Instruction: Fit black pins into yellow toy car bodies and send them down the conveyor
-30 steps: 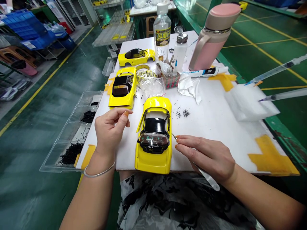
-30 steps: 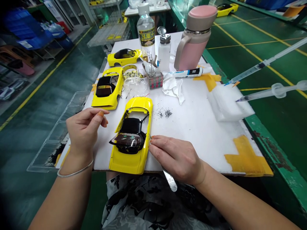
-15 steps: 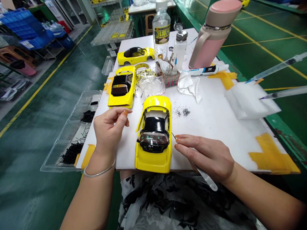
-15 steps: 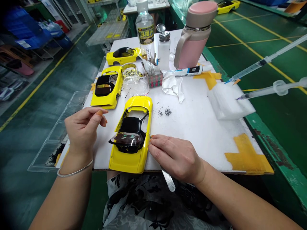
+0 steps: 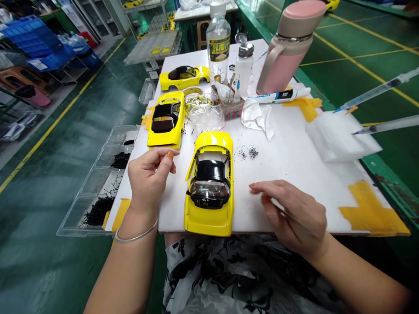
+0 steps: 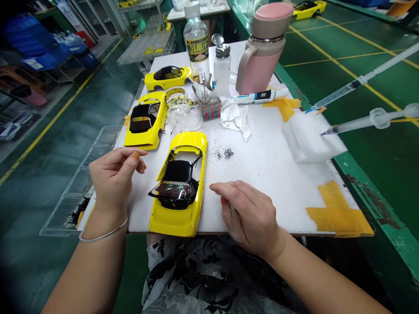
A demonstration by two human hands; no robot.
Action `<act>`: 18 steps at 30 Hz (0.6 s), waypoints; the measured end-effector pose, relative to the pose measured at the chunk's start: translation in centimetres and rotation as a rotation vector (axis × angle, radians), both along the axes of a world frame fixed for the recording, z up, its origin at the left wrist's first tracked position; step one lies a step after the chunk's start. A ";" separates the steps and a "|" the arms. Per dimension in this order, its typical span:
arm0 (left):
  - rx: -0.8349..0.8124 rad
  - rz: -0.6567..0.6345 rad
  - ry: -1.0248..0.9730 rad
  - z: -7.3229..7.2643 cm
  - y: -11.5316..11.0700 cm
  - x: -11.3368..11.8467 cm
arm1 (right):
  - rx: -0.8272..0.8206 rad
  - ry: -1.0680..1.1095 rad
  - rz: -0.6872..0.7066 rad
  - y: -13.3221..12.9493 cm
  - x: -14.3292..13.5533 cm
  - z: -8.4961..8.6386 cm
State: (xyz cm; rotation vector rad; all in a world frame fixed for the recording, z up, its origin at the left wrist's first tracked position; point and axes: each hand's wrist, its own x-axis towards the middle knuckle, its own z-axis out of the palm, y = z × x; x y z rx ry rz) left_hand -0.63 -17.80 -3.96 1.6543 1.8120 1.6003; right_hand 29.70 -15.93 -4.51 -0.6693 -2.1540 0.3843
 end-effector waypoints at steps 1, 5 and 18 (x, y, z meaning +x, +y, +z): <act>-0.003 0.002 0.004 0.0 0.0 0.0 | -0.019 -0.007 -0.022 -0.2 -0.1 -0.2; -0.011 0.002 -0.004 0.0 0.0 -0.1 | -0.017 -0.131 -0.064 -0.8 -0.7 -1.1; -0.021 0.006 -0.001 -0.1 0.0 -0.1 | 0.005 -0.278 -0.047 -1.4 -1.8 -1.9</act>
